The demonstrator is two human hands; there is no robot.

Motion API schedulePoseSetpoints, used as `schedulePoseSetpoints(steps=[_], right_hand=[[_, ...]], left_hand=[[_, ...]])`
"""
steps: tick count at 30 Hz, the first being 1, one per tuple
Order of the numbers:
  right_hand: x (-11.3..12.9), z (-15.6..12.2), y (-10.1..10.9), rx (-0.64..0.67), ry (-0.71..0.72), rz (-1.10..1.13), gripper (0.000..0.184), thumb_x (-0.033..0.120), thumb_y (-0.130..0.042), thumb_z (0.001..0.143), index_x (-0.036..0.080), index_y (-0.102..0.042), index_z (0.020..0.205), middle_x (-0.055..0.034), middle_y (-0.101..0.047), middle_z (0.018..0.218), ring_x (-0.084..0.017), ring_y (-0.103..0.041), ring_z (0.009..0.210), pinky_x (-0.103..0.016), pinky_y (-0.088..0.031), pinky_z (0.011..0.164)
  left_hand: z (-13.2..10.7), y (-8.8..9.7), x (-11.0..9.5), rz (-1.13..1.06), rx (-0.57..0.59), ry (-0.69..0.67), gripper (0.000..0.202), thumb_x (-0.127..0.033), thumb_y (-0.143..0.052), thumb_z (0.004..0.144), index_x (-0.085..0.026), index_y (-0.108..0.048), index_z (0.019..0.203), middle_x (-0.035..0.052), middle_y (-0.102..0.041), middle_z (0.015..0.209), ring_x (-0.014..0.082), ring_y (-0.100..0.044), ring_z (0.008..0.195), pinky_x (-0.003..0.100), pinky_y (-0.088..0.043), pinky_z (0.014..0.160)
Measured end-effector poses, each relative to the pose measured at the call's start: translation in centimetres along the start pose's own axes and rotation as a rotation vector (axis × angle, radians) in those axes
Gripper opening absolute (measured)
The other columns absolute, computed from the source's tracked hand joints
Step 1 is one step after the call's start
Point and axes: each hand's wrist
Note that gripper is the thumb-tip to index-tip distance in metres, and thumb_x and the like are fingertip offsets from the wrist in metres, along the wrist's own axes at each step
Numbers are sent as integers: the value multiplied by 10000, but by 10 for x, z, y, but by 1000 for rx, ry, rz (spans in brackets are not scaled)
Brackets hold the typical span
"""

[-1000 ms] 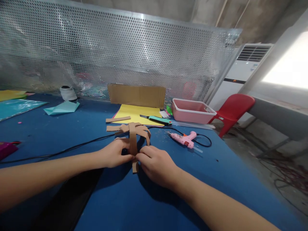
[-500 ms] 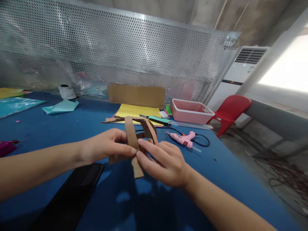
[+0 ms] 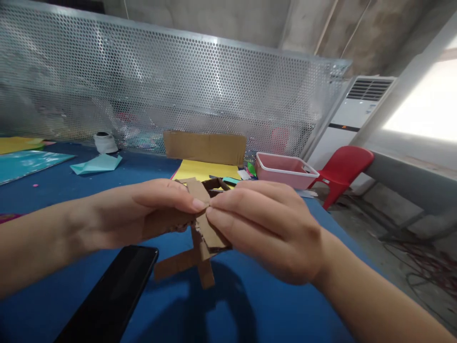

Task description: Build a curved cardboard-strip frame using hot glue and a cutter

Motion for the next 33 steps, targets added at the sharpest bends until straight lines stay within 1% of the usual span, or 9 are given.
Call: schedulePoseSetpoints(steps=[3, 8, 10, 12, 14, 16, 18, 24, 33], right_hand=[[-6, 13, 5, -32, 138, -125, 57, 230, -673, 845, 219, -687, 899, -18, -720, 889, -135, -690, 783, -236, -575, 760], [-12, 21, -1, -76, 0, -118, 109, 128, -672, 787, 230, -636, 773, 9, -682, 757, -118, -664, 661, -241, -573, 624], [-14, 17, -5, -106, -28, -112, 138, 105, -675, 761, 230, -618, 750, 3, -672, 734, -121, -653, 643, -236, -559, 585], [-16, 12, -8, -121, -47, -109, 153, 91, -675, 747, 228, -608, 738, -2, -668, 728, -123, -649, 633, -227, -544, 553], [-17, 8, -11, -104, -38, -100, 154, 83, -671, 747, 223, -606, 744, -3, -670, 734, -117, -647, 627, -214, -539, 550], [-16, 6, -13, -66, 6, -103, 146, 83, -666, 765, 215, -605, 772, -9, -674, 743, -113, -649, 639, -207, -544, 582], [-14, 6, -16, -24, 63, -122, 104, 120, -659, 806, 205, -599, 794, -22, -676, 754, -117, -650, 664, -217, -546, 621], [-7, 0, -25, 28, 152, -157, 108, 99, -587, 859, 204, -578, 834, -14, -667, 768, -137, -639, 716, -259, -537, 679], [-1, -16, -24, 56, 129, -179, 106, 136, -544, 902, 192, -623, 944, -52, -685, 846, -174, -631, 815, -307, -543, 707]], left_hand=[[0, -1, -16, 288, 10, -138, 350, -178, -315, 957, -149, -658, 893, 79, -744, 859, 160, -700, 772, 258, -557, 643], [-1, 11, -28, 863, -13, -447, 641, -97, -40, 981, -102, -662, 825, 90, -719, 734, 117, -652, 589, 209, -487, 513], [-3, 19, -23, 983, -164, -539, 546, -66, -117, 952, -127, -611, 729, 60, -673, 646, 107, -592, 512, 213, -447, 464], [-5, 26, -16, 1026, -452, -635, 386, -77, -235, 895, -174, -515, 648, 18, -572, 553, 115, -519, 480, 236, -415, 438], [-6, 29, -9, 1182, -588, -754, 184, -139, -395, 810, -197, -487, 663, 14, -560, 619, 148, -532, 577, 281, -443, 506], [-4, 29, -3, 1395, -534, -873, 44, -192, -525, 755, -196, -551, 790, 43, -631, 798, 193, -572, 736, 347, -487, 650], [-1, 27, 3, 1530, -434, -968, 161, -235, -613, 769, -195, -589, 923, 66, -673, 939, 209, -592, 828, 371, -496, 757], [8, 25, 20, 1653, -494, -1120, 36, -240, -632, 862, -237, -607, 836, -18, -725, 819, 145, -607, 718, 310, -483, 700], [11, 22, 39, 1399, -521, -1162, 83, -141, -659, 822, -196, -601, 799, 22, -710, 796, 159, -562, 732, 309, -506, 712]])
Point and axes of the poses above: each hand's wrist, its own z-axis towards the middle knuckle, its own y-axis out of the back of the hand, x = y × z
